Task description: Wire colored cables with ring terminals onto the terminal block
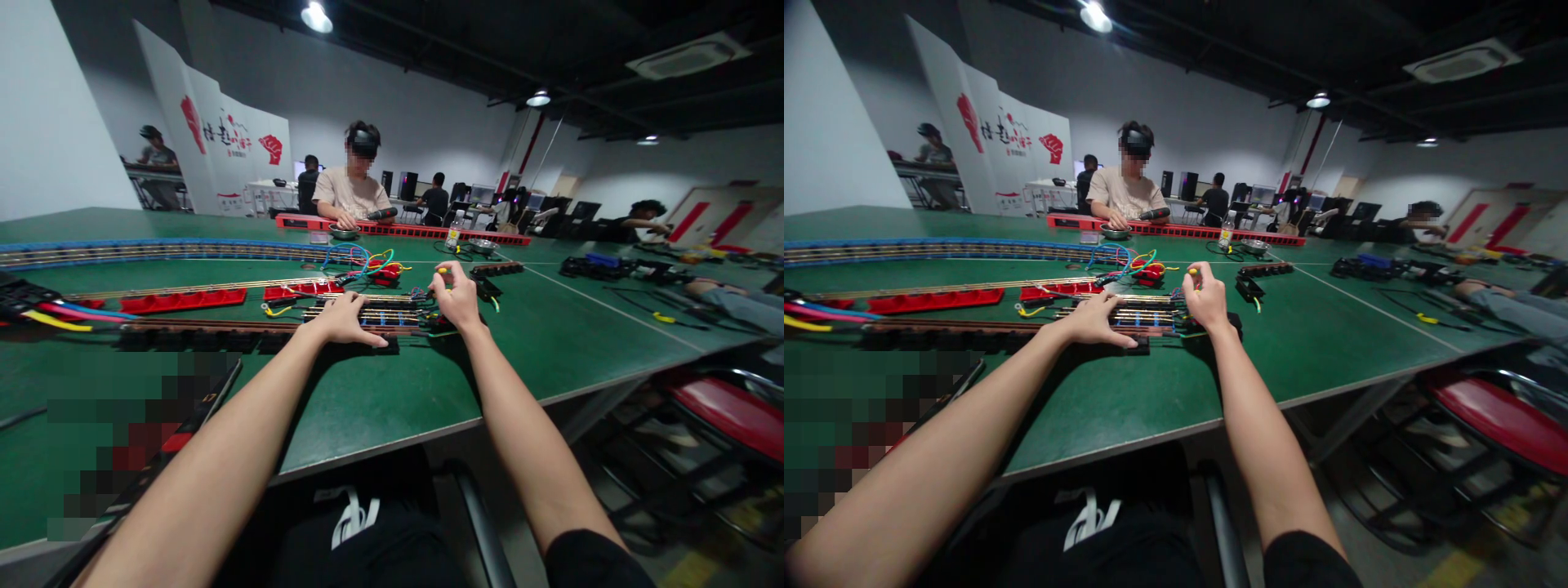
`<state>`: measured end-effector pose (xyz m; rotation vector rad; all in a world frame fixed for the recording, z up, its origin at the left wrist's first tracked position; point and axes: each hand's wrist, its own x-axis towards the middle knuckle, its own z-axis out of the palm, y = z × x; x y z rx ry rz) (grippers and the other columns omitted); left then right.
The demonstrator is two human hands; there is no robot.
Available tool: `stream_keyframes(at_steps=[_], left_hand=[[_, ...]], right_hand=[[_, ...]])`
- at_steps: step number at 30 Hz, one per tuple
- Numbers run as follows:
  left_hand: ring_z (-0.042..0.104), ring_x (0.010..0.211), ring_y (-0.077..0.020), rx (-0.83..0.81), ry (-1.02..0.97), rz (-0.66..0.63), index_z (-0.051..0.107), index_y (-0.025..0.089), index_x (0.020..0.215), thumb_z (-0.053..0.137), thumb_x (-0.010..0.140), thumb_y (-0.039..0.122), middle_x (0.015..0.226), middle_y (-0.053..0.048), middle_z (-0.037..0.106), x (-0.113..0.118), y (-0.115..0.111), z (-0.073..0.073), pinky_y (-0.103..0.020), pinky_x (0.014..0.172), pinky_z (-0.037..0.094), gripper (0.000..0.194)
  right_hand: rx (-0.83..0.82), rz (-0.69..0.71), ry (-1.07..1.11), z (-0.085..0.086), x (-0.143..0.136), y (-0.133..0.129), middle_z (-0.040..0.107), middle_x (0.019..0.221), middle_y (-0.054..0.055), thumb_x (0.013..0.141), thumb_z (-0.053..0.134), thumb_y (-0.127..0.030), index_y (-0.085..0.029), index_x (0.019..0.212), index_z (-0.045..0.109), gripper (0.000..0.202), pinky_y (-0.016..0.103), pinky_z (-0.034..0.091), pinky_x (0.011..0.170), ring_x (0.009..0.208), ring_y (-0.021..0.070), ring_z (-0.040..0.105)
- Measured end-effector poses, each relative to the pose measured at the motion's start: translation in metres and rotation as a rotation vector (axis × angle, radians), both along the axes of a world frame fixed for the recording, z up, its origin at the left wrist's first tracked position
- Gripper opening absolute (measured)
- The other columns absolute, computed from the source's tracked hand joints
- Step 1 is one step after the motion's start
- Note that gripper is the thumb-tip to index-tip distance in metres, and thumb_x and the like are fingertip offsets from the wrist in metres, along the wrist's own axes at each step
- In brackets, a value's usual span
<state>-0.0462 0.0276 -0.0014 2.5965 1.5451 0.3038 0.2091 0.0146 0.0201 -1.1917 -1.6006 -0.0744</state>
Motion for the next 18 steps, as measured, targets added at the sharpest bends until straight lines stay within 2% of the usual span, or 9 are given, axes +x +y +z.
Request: stream_keyframes(at_steps=[4,8,12,18], left_hand=[[0.04,0.13,-0.0417,0.022,-0.005,-0.014,0.036,0.021,0.147,0.053,0.049,0.094,0.144,-0.017,0.04,-0.001,0.002,-0.002,-0.052,0.108,0.033,0.124],[0.04,0.13,-0.0418,0.027,-0.003,-0.012,0.04,0.021,0.145,0.053,0.048,0.094,0.144,-0.017,0.039,-0.001,0.002,-0.003,-0.051,0.107,0.035,0.123],[0.039,0.13,-0.0413,0.022,-0.002,-0.008,0.038,0.019,0.146,0.053,0.048,0.094,0.146,-0.017,0.037,0.0,0.001,-0.002,-0.051,0.108,0.033,0.125],[0.042,0.129,-0.041,0.015,-0.003,-0.003,0.037,0.022,0.146,0.053,0.047,0.095,0.144,-0.017,0.038,0.0,0.001,-0.002,-0.051,0.108,0.033,0.125]], right_hand=[[-0.018,0.036,-0.262,-0.002,-0.01,-0.006,0.069,0.076,0.001,0.082,0.052,-0.03,-0.021,0.101,0.056,0.021,0.024,0.043,0.064,0.062,0.0156,0.063],[-0.125,0.047,-0.596,0.0,-0.025,-0.016,0.072,0.082,0.003,0.078,0.052,-0.021,-0.02,0.107,0.056,0.029,0.025,0.041,0.065,0.073,0.0194,0.066],[-0.214,-0.02,-0.883,0.004,-0.038,-0.025,0.073,0.094,0.008,0.083,0.047,-0.018,-0.02,0.11,0.058,0.03,0.027,0.04,0.065,0.082,0.023,0.068],[-0.299,0.01,-1.054,0.006,-0.045,-0.027,0.073,0.105,0.008,0.086,0.049,-0.024,-0.025,0.112,0.062,0.029,0.028,0.042,0.068,0.089,0.0237,0.068]])
